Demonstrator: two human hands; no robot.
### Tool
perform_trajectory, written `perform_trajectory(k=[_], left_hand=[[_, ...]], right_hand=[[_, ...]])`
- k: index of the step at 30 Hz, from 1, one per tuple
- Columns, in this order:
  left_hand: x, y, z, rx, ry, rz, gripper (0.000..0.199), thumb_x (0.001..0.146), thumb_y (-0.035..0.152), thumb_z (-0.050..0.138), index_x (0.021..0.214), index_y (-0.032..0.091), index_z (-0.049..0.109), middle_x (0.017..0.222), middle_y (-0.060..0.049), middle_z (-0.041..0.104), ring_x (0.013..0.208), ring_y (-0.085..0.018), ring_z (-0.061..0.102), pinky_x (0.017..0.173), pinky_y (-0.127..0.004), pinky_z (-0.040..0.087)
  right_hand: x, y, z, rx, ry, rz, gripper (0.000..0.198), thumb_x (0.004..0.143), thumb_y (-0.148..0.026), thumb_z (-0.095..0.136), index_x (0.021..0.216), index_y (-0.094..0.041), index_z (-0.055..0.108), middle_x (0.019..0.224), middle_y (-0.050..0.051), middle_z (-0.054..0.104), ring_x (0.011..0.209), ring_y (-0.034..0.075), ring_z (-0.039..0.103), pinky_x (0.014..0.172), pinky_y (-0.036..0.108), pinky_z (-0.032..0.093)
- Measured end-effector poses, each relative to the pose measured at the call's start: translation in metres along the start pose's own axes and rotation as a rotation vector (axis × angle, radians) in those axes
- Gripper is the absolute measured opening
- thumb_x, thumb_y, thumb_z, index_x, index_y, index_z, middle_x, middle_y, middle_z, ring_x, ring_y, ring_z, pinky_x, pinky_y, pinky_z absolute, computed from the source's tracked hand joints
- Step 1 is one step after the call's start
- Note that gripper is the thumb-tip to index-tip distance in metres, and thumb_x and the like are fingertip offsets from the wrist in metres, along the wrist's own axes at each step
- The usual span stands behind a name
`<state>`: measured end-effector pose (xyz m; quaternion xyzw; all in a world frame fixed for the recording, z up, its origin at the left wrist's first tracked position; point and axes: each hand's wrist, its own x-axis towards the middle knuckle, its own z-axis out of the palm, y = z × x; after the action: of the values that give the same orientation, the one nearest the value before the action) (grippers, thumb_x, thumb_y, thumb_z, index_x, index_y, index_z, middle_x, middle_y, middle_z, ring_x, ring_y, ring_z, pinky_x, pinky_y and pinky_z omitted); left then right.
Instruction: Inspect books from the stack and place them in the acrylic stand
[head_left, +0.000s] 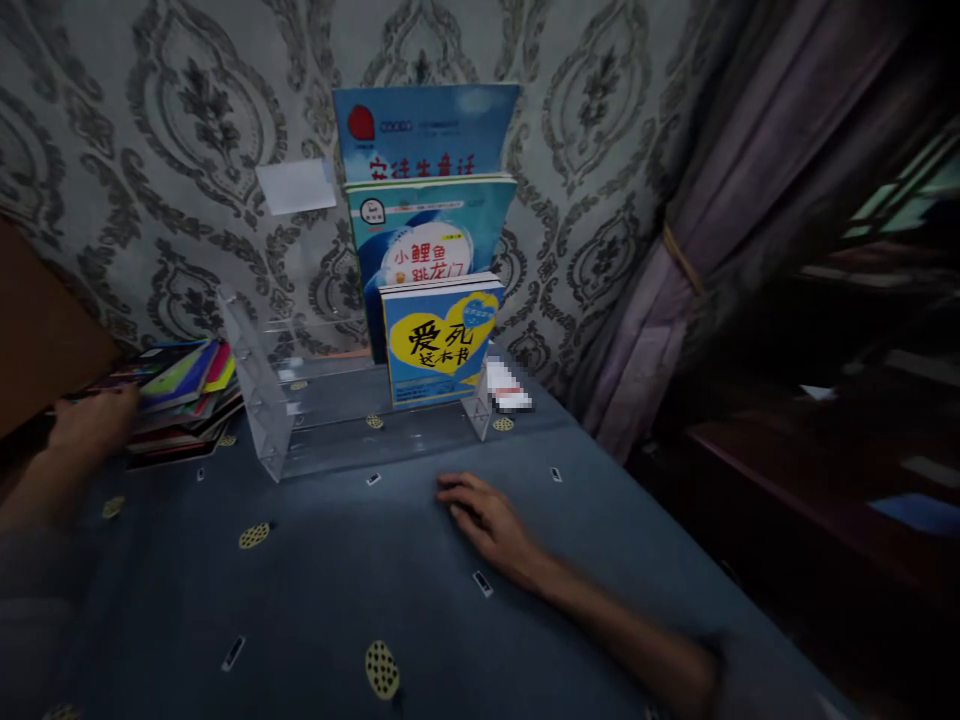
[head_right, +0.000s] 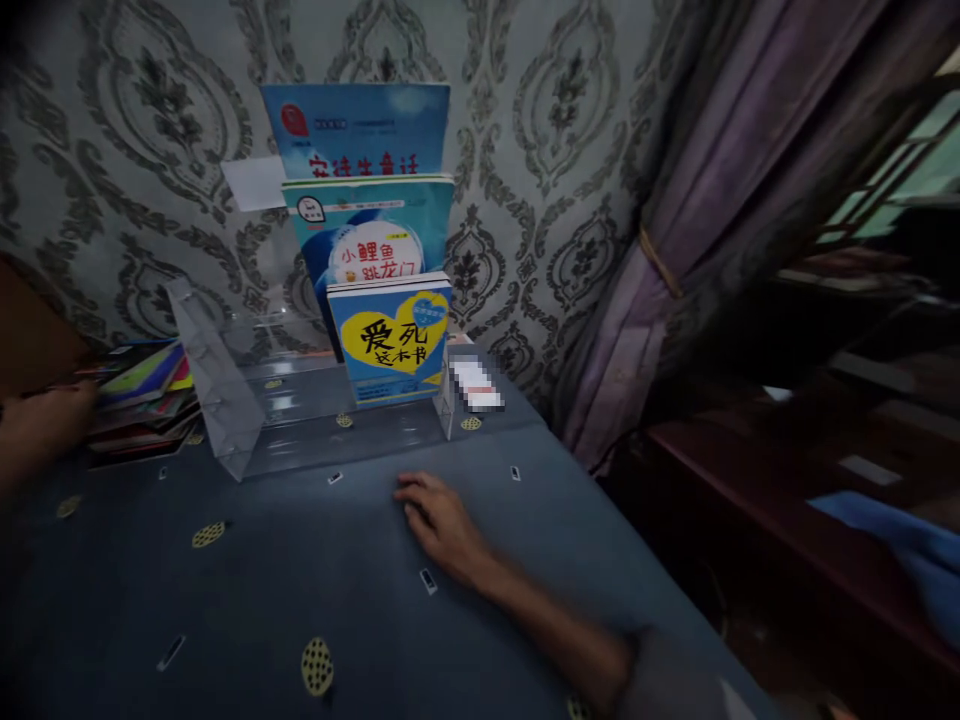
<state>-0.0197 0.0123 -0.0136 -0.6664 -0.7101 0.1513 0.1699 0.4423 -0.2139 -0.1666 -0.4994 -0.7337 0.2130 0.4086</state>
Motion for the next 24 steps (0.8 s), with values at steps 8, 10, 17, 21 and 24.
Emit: perform_trajectory(k=[8,10,17,21,24], left_hand=[[-0.022,0.001,-0.002,0.099,0.033,0.069,0.047,0.092,0.008,0.022,0.123,0.001,0.057,0.114,-0.025,0.071,0.101,-0.032,0.07,0.089,-0.045,0.046],[-0.035,0.003,-0.002,0.128,0.081,0.064,0.048,0.093,0.011,0.019,0.122,0.007,0.058,0.112,-0.02,0.073,0.1,-0.03,0.07,0.088,-0.044,0.046],[-0.099,0.033,0.004,-0.056,0.281,0.079,0.043,0.085,0.013,0.03,0.11,0.007,0.065,0.112,-0.027,0.071,0.098,-0.039,0.069,0.091,-0.056,0.045],[-0.158,0.057,0.018,-0.17,0.219,0.139,0.04,0.083,0.015,0.04,0.11,0.012,0.069,0.11,-0.024,0.071,0.101,-0.039,0.069,0.095,-0.058,0.046],[-0.2,0.068,0.024,-0.313,0.085,0.298,0.029,0.086,0.033,0.05,0.103,0.027,0.072,0.099,-0.011,0.076,0.088,-0.033,0.072,0.078,-0.047,0.056]], right_hand=[[-0.001,-0.002,0.0,-0.027,0.019,-0.061,0.027,0.092,-0.011,0.05,0.108,-0.02,0.07,0.124,0.013,0.067,0.117,0.023,0.064,0.1,0.041,0.053],[-0.001,-0.001,0.0,-0.027,0.01,-0.058,0.026,0.092,-0.012,0.05,0.108,-0.02,0.07,0.124,0.013,0.067,0.117,0.023,0.064,0.099,0.042,0.053],[-0.004,0.008,0.001,-0.023,-0.012,-0.003,0.028,0.094,-0.023,0.049,0.108,-0.023,0.073,0.126,0.013,0.067,0.117,0.027,0.065,0.103,0.049,0.052],[-0.002,0.014,0.0,-0.019,-0.042,0.004,0.03,0.094,-0.029,0.049,0.107,-0.022,0.075,0.128,0.014,0.067,0.117,0.03,0.066,0.102,0.051,0.053],[0.0,0.016,-0.002,-0.029,-0.056,0.0,0.031,0.094,-0.034,0.049,0.107,-0.023,0.076,0.127,0.014,0.068,0.117,0.031,0.066,0.101,0.053,0.053]])
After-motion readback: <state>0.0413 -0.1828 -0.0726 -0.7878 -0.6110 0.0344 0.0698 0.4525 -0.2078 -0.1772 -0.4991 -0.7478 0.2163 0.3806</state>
